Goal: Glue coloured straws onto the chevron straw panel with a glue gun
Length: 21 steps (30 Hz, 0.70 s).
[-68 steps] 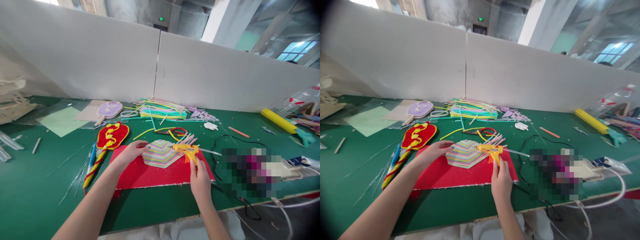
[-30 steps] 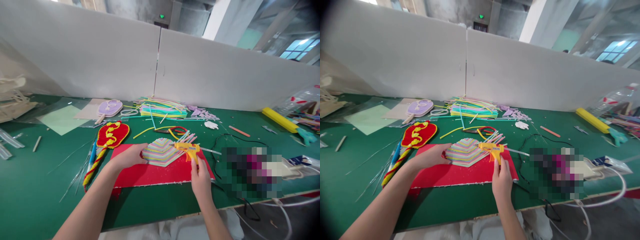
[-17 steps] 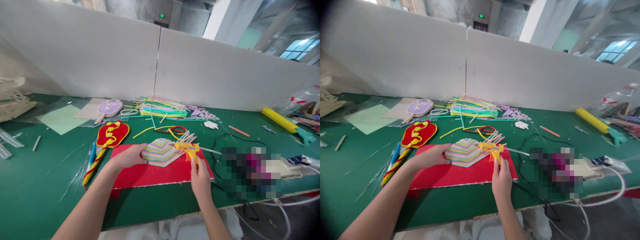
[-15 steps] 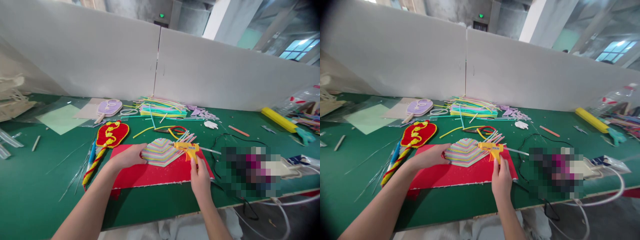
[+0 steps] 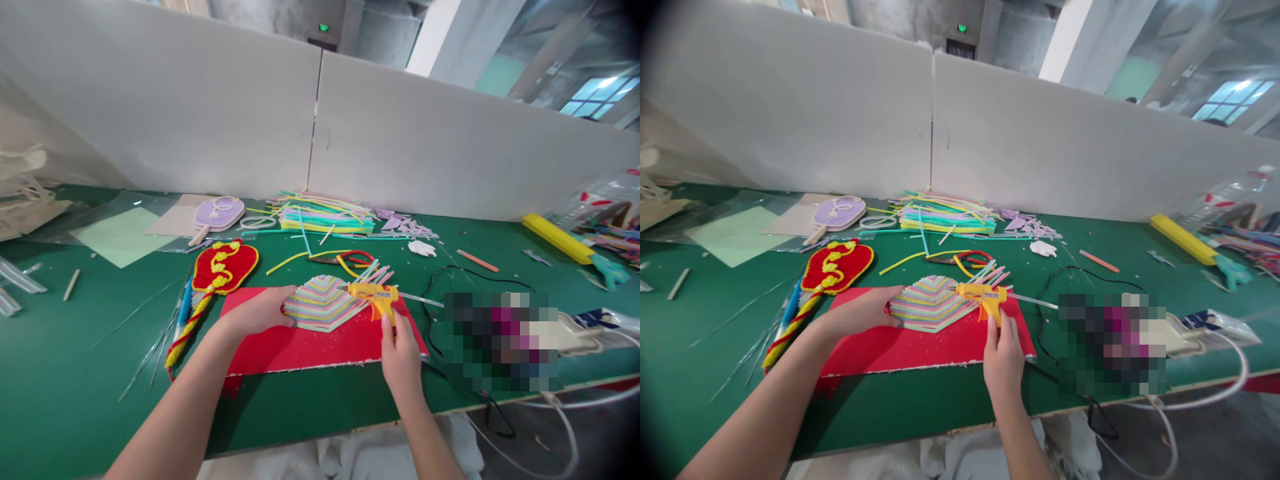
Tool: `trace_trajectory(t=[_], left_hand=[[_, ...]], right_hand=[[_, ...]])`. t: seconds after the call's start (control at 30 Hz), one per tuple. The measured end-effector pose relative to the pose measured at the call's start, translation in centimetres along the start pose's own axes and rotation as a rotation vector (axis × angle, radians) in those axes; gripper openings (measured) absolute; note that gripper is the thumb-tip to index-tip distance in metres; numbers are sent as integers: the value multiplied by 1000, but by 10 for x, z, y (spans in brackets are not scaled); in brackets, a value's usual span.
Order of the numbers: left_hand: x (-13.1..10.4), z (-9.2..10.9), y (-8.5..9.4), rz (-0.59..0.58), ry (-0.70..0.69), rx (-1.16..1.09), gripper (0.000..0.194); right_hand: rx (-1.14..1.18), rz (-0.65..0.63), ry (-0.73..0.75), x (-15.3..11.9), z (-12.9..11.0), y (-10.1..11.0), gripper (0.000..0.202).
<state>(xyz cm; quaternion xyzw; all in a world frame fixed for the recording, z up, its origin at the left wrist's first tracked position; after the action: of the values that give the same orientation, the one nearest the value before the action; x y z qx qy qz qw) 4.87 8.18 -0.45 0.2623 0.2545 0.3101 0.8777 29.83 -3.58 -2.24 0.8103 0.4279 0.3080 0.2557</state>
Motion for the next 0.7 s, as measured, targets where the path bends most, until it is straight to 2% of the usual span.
trace_trajectory(t=[0.33, 0.53, 0.7], left_hand=[[-1, 0, 2, 9, 0, -9, 40], [-3, 7, 1, -34, -20, -63, 47], [-4, 7, 2, -13, 10, -25, 36]], right_hand=[[8, -7, -22, 0, 2, -1, 63], [-1, 0, -16, 0, 1, 0, 62], [16, 4, -6, 0, 0, 1, 59]])
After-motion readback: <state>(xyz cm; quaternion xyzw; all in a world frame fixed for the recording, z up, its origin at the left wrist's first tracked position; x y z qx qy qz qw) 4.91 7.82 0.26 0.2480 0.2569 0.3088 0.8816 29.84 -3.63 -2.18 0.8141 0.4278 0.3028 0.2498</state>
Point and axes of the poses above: each hand's wrist, its own x-axis towards the middle knuckle, its own y-axis out of the back of the hand, z = x × y, the point moved 7 cm from there along x, towards the middle knuckle, and after that the axes turned 7 degrees about -z, right-handed, at the moved point
